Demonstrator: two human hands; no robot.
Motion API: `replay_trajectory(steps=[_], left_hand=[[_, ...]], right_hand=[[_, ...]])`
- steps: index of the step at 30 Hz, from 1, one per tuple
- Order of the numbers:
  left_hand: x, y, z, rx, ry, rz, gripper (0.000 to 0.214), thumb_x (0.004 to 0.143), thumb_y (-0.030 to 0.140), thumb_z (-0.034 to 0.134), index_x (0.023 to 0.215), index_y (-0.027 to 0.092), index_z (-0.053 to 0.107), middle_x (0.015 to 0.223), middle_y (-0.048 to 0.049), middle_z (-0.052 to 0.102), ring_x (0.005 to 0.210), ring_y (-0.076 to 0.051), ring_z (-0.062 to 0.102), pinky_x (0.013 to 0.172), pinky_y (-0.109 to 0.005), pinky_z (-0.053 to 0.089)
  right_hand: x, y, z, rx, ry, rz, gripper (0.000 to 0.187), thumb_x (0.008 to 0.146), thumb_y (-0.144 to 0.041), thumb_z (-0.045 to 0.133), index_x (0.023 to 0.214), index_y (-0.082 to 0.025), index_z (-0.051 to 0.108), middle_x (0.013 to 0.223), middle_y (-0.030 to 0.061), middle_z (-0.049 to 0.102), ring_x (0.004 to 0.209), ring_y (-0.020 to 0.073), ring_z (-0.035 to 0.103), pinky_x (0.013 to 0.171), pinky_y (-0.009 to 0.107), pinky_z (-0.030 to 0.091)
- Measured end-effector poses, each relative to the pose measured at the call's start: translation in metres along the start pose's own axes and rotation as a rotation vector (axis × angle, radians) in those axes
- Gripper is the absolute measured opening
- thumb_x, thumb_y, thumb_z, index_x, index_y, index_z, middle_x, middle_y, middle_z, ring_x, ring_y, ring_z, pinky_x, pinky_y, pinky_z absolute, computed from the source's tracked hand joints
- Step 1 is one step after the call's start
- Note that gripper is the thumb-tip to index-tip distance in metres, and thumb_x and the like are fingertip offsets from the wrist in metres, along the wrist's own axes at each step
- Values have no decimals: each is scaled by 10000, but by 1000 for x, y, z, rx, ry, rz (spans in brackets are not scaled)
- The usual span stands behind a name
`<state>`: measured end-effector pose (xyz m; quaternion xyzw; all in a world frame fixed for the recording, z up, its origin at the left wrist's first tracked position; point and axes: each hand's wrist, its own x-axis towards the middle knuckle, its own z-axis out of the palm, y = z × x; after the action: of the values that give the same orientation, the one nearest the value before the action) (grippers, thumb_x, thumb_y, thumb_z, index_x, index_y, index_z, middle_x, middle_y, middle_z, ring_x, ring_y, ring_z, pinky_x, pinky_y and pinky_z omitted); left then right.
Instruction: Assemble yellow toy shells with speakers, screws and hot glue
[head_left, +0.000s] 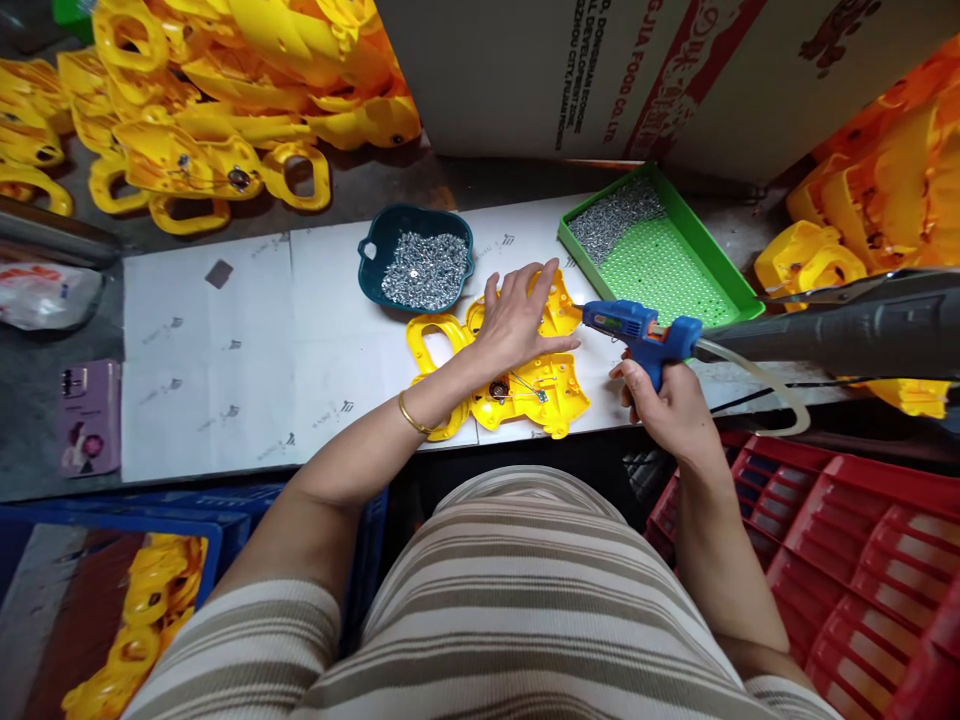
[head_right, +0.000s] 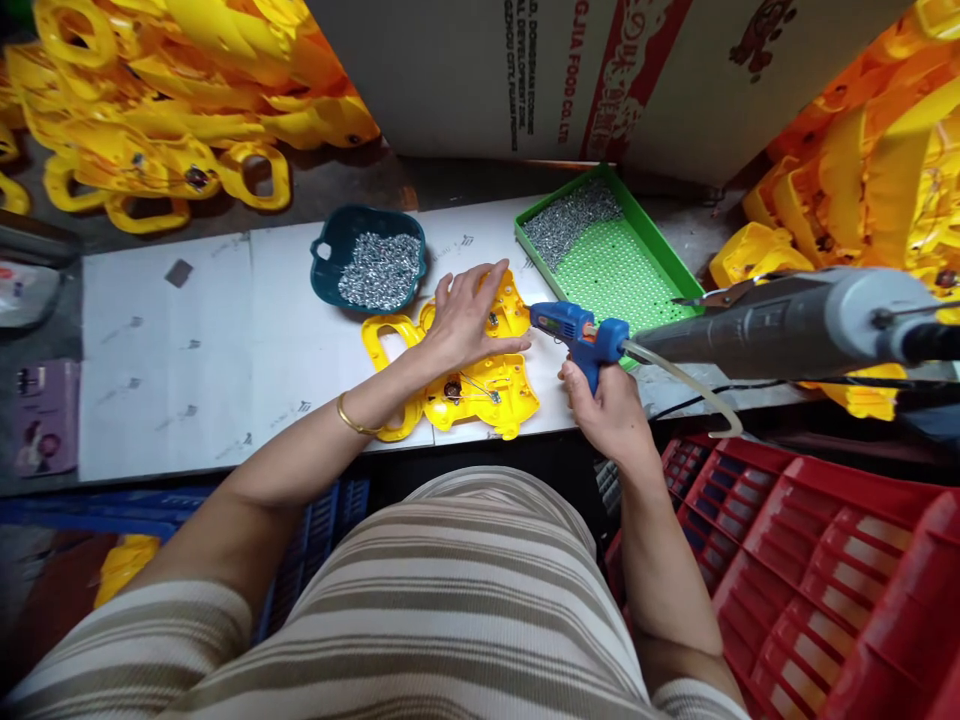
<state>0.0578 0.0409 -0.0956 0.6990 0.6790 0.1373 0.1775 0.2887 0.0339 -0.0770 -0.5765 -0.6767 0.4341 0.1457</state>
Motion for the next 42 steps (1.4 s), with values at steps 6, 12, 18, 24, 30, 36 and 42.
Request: replay_trajectory(steps=[6,12,18,24,30,36,42], left_hand=[[1,-3,2,-8,32,15,1004,692,585,737,1484,193,263,1445,-199,411,1316,-369,392,1132,-592,187],[2,-6,4,15,51,18,978,707,586,715,1485,195,271,1439,-205,422,1304,-366,407,1122,-595,213],[4,-10,5,26,76,41,994,694,585,740,1486,203,278,1421,-206,443,1306,-379,405,1112,-597,227],[6,-8,2,47,70,29,993,714,668,672,1487,178,284,1417,-221,432,1293,-407,413,1107,-601,220],[8,-7,0,50,43,9,1015,729,736,594,1496,152,277,1441,-226,409,1322,-422,376,1128,-601,162],[-3,-9,-7,36,130,32,1012,714,814,527,1500,223,292,1539,-200,307,1401,-431,257,1134,-638,90],[-51,-13,-16,79,231,18,922,745,787,532,1468,235,380,1548,-185,300,1427,-410,237,1151,-619,53]], right_hand=[[1,1,-1,95,-69,3,567,832,-697,456,858,-169,661,574,21,596,448,139,535,445,274,419],[-12,-5,7,398,-162,-58,484,857,-610,521,966,-161,665,737,24,649,483,111,574,466,254,477],[-69,38,-1,605,-38,-64,413,773,-549,676,1020,-218,659,939,74,733,820,229,704,781,409,585],[-133,119,-6,936,466,96,539,520,-613,823,881,-252,651,870,20,679,806,206,661,771,453,590],[-101,134,-26,1000,745,113,412,690,-500,764,969,-223,640,858,-29,651,719,83,615,683,255,580],[-30,127,-50,951,740,141,399,622,-467,806,806,-173,609,723,-17,646,615,106,628,649,287,597],[-13,120,-58,800,711,189,340,691,-505,704,747,-190,590,641,-21,611,557,117,618,586,284,570]])
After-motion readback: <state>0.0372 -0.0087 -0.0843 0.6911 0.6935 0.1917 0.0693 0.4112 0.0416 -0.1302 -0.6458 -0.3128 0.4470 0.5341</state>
